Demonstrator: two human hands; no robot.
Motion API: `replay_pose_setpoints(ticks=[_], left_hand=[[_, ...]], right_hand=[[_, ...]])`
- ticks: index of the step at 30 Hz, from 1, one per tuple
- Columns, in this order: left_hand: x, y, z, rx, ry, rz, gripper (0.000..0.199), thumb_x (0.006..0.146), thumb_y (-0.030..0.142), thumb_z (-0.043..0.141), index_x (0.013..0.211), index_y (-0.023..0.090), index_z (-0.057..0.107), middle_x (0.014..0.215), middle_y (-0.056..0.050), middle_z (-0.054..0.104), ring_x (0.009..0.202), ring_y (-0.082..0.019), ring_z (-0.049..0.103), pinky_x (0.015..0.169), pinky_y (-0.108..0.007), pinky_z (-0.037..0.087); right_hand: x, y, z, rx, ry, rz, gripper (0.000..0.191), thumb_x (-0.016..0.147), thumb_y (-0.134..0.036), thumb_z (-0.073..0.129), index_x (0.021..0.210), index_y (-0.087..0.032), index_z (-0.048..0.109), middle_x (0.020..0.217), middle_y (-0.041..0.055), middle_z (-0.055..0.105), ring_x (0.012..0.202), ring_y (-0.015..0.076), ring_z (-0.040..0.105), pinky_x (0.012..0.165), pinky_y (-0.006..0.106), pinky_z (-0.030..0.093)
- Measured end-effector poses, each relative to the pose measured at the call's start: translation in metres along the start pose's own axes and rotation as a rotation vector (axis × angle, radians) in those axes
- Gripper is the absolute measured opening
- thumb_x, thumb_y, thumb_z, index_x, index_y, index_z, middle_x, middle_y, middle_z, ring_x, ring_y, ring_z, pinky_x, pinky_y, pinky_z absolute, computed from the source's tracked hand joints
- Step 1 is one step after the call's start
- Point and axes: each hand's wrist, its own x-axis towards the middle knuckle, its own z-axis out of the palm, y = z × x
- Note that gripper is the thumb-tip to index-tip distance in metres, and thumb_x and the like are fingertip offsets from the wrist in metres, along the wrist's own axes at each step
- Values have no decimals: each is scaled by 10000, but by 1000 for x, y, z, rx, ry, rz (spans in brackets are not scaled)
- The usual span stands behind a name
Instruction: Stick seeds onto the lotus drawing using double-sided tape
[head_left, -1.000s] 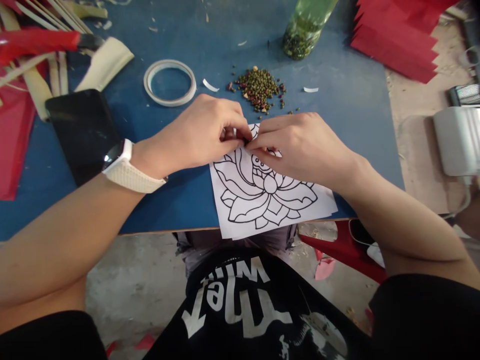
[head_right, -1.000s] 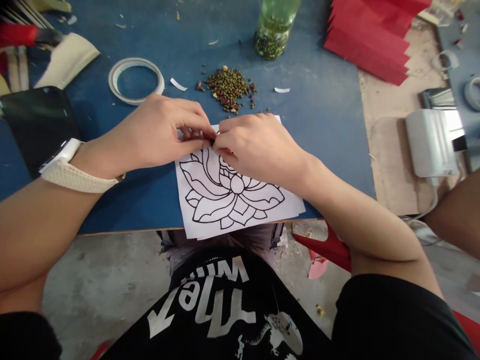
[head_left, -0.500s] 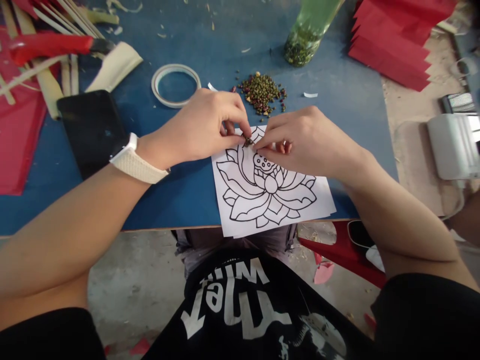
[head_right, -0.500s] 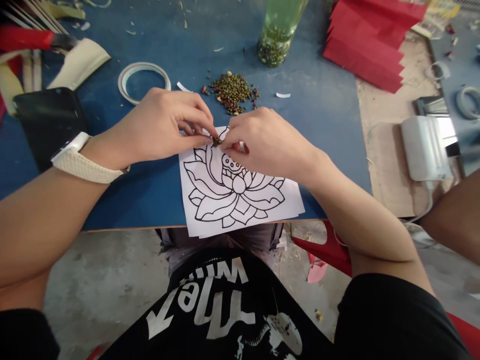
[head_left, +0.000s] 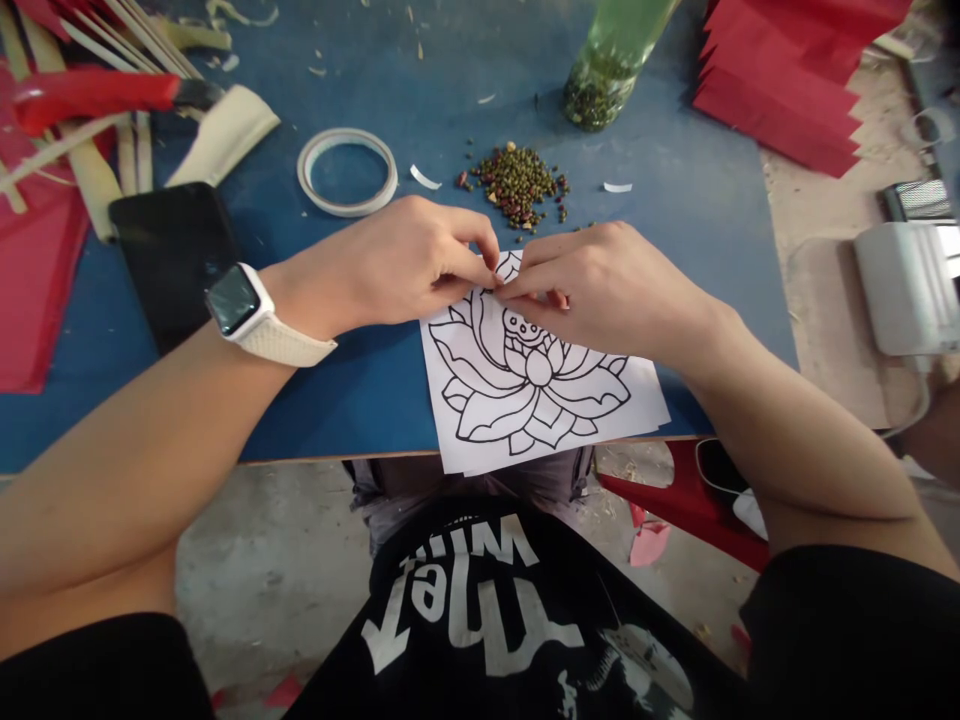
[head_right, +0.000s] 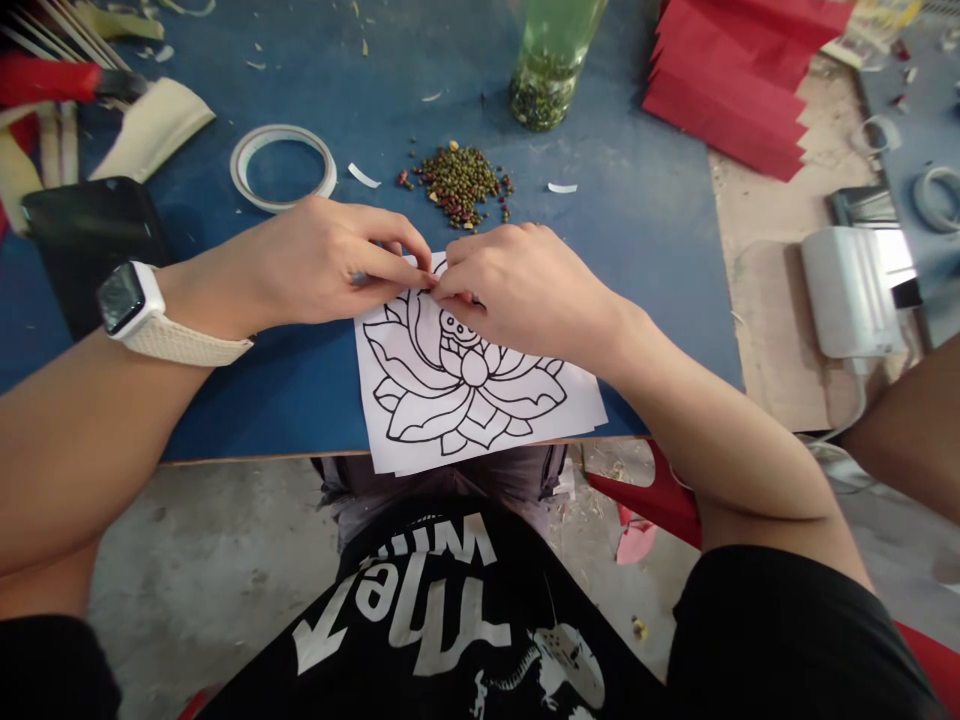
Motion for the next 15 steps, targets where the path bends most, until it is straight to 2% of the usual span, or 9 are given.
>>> replay_pose_setpoints(ticks=[5, 10, 15], left_hand=[[1, 1, -2, 107, -94, 39, 436, 1200, 182, 620, 1365, 285, 1010, 1591, -86, 941, 1359, -301, 930, 1188, -425, 728], [2, -4, -2, 73, -73, 52, 426, 1178, 170, 630, 1321, 252, 1023, 1578, -95, 936, 1245, -268, 933, 1131, -400, 717], [1, -10, 1, -37, -33, 17, 371, 1184, 216, 677, 1235, 303, 1034, 1481, -69, 961, 1053, -216, 914, 1005, -369, 707]], right_hand=[[0, -2, 2, -11, -14, 62, 401, 1289, -293, 609, 1208, -297, 1002, 1150, 74, 916, 1064, 300, 792, 863, 441, 454], [2, -5, 0, -22, -32, 93, 388, 1278, -243, 607, 1246, -293, 990, 1254, 73, 956, 1064, 292, 811, 846, 433, 448], [2, -6, -2, -96, -31, 23, 417, 1236, -199, 586, 1127, -267, 983, 1096, 68, 911, 942, 255, 764, 782, 422, 394]])
